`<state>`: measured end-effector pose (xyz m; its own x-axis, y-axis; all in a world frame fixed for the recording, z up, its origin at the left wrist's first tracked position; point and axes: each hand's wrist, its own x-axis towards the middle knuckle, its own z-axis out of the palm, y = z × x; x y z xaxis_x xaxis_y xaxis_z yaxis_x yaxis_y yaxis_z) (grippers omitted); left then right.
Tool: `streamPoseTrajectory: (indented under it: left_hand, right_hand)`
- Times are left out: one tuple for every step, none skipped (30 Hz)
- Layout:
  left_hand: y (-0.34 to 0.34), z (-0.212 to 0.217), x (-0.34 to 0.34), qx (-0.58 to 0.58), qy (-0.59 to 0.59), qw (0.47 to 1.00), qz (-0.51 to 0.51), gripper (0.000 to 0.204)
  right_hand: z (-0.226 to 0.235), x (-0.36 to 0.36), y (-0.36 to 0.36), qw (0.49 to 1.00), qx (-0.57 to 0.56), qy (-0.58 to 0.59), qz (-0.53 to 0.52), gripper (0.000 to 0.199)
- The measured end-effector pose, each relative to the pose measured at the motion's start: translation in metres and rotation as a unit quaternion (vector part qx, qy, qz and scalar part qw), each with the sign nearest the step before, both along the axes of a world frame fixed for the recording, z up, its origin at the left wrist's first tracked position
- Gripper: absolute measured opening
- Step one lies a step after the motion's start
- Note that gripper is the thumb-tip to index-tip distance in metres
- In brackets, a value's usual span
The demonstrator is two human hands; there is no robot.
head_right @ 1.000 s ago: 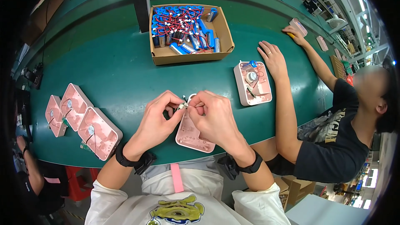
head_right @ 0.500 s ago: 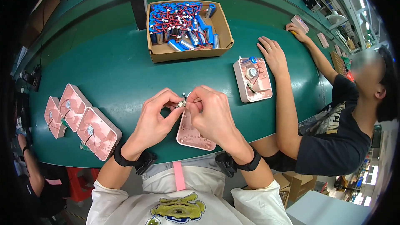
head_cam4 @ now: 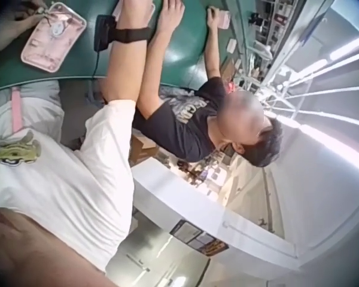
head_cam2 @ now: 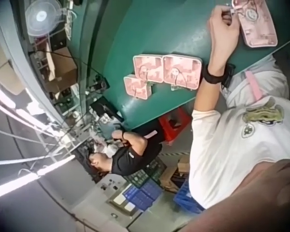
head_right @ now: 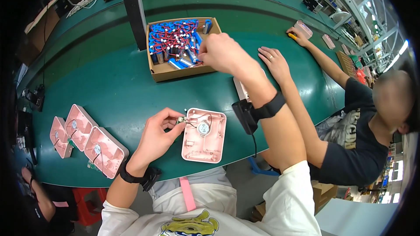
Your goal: Assembling small electronic components into plastic casing trays on a production line.
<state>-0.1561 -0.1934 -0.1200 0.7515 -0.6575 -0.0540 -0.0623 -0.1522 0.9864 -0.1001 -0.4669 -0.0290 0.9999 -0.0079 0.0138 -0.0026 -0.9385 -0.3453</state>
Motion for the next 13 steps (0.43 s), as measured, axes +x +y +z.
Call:
streamPoseTrajectory:
  left_hand:
    - [-0.001,-0.001,0.001,0.001,-0.003,1.0,0.002,0.018]
    - [0.0,-0.002,0.001,0.0,0.002,1.0,-0.001,0.018]
    - [0.0,-0.003,0.001,0.0,0.008,1.0,-0.003,0.018]
    - [0.0,-0.004,0.002,-0.001,0.013,1.0,-0.007,0.018]
    - [0.0,-0.004,0.002,0.001,0.013,1.0,-0.01,0.018]
    - [0.0,-0.003,0.002,-0.004,0.011,1.0,-0.009,0.018]
    - [0.0,-0.003,0.003,-0.009,0.009,1.0,-0.005,0.018]
    - [-0.001,-0.003,0.003,-0.015,0.007,1.0,-0.001,0.018]
    - [-0.001,-0.003,0.003,-0.015,0.006,1.0,-0.002,0.018]
    - [-0.001,-0.002,0.003,-0.012,0.01,1.0,-0.005,0.018]
    - [-0.001,-0.002,0.003,-0.009,0.013,1.0,-0.008,0.018]
    - [-0.001,-0.002,0.003,-0.006,0.016,1.0,-0.013,0.017]
    - [-0.003,-0.001,0.004,-0.005,0.015,1.0,-0.016,0.017]
  right_hand:
    - [-0.008,0.005,0.004,1.0,-0.004,-0.008,-0.002,0.016]
    - [-0.015,0.008,0.008,1.0,-0.006,-0.014,-0.006,0.015]
    - [-0.02,0.009,0.01,1.0,-0.009,-0.02,-0.012,0.014]
    - [-0.023,0.01,0.007,1.0,-0.007,-0.021,-0.015,0.014]
    - [-0.025,0.014,0.003,1.0,0.018,-0.001,-0.008,0.015]
    - [-0.026,0.018,-0.002,0.999,0.044,0.02,-0.002,0.017]
    - [-0.025,0.019,-0.005,0.997,0.069,0.041,0.007,0.018]
    - [-0.025,0.017,-0.01,0.997,0.069,0.04,0.006,0.018]
    - [-0.023,0.013,-0.016,0.989,0.14,0.048,-0.014,0.02]
    - [-0.021,0.01,-0.021,0.976,0.21,0.056,-0.034,0.021]
    - [-0.02,0.008,-0.025,0.957,0.279,0.063,-0.053,0.023]
    - [-0.02,0.007,-0.026,0.957,0.28,0.061,-0.055,0.023]
    - [-0.022,0.005,-0.025,0.979,0.199,0.041,-0.034,0.024]
